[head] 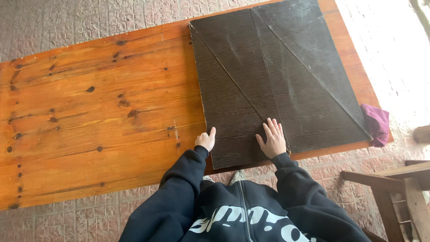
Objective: The person uses a pink sanding block to sand the surface of a dark wooden board placed on a larger wooden table. They move the sanding block back and forth across the board, occasionally repositioning the board to access different areas.
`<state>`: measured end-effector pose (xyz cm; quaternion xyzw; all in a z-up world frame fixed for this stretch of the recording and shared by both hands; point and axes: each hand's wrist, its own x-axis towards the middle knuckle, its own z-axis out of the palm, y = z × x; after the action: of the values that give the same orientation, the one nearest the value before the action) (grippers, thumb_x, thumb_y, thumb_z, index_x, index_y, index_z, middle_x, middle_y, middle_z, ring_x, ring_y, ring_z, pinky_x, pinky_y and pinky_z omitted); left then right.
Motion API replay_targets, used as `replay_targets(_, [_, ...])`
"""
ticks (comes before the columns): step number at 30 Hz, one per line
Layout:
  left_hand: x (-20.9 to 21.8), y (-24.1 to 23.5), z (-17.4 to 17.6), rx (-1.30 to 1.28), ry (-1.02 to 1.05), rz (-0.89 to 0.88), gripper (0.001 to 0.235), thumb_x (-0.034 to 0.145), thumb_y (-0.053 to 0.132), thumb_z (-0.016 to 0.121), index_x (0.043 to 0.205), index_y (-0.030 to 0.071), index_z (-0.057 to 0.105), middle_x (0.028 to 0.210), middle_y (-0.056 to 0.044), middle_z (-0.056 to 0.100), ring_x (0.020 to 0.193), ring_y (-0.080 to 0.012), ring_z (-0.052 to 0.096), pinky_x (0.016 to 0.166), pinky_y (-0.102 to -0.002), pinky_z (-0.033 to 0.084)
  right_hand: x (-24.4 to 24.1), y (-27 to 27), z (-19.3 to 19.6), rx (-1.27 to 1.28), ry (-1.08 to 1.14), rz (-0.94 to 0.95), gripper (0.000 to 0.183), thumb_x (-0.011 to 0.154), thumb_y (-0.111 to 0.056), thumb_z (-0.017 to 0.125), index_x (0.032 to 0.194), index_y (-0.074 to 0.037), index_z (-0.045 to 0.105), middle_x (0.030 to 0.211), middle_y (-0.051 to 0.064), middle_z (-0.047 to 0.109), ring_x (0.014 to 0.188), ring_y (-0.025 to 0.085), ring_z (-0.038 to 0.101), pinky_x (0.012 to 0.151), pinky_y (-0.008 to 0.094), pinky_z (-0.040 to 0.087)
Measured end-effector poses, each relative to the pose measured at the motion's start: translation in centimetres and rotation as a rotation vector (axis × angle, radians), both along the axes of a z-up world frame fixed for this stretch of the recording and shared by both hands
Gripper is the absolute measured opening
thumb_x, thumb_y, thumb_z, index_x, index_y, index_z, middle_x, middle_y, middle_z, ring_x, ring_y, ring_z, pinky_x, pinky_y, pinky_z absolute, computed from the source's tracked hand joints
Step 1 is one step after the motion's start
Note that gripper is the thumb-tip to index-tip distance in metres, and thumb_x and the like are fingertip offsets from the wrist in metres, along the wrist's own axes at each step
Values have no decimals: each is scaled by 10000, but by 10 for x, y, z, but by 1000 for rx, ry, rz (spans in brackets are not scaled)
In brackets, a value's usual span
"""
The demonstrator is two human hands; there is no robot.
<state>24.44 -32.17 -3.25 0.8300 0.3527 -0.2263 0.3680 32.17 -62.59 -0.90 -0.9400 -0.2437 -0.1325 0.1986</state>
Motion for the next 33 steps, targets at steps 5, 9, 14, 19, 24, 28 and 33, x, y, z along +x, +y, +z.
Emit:
replay_targets(5, [5, 3, 15, 87, 56, -83, 990, 921, 845, 228, 1222, 36, 712, 1227, -232, 697, 1236, -386, 628, 996, -522, 513, -1, 0, 2, -3, 56, -11, 582, 913, -482, 694, 1341, -91, 644, 1531, 130, 533, 1463, 296, 440, 1260, 466, 263])
replay_targets(9, [6, 0, 70, 91, 105, -168, 939, 958, 731, 206, 1228, -22, 698, 1295, -264, 662, 1298, -385, 586, 1064, -481, 475, 0, 1, -5, 4, 10, -3, 609, 892, -508, 702, 1337, -96, 645, 1529, 128, 537, 1448, 303, 459, 1250, 471, 283])
replay_targets(14, [8, 6, 76, 72, 89, -168, 922, 939, 737, 284, 1225, -33, 702, 1311, -272, 654, 1312, -402, 570, 1078, -483, 465, 3, 0, -9, -11, -8, -7, 629, 891, -537, 701, 1341, -103, 641, 1537, 117, 533, 1451, 293, 456, 1248, 469, 282])
replay_targets(19, [4, 8, 76, -9, 53, -90, 869, 876, 710, 499, 1279, -42, 667, 1222, -261, 691, 898, -300, 757, 909, -391, 593, 3, 0, -9, 15, 23, 2, 627, 903, -553, 681, 1326, -93, 647, 1521, 130, 543, 1448, 309, 456, 1251, 484, 272])
replay_targets(24, [5, 2, 70, 128, 23, -182, 821, 939, 685, 393, 1163, -31, 727, 1168, -275, 706, 1158, -404, 666, 959, -494, 547, 3, 0, -12, -6, -23, -13, 628, 885, -546, 699, 1332, -106, 647, 1523, 118, 544, 1445, 296, 462, 1244, 475, 292])
replay_targets(28, [7, 3, 68, 184, 21, -248, 811, 953, 654, 359, 1128, -43, 735, 1143, -286, 713, 1140, -423, 676, 925, -517, 560, 2, 1, -11, -16, -21, -20, 627, 898, -555, 682, 1339, -111, 643, 1517, 116, 551, 1445, 292, 462, 1246, 478, 292])
replay_targets(33, [6, 0, 79, 258, 2, -286, 779, 956, 611, 304, 1116, -11, 744, 1103, -267, 734, 1110, -423, 691, 934, -521, 536, 5, 2, -12, -39, 10, -21, 611, 921, -552, 650, 1355, -122, 630, 1527, 113, 538, 1455, 301, 449, 1245, 487, 284])
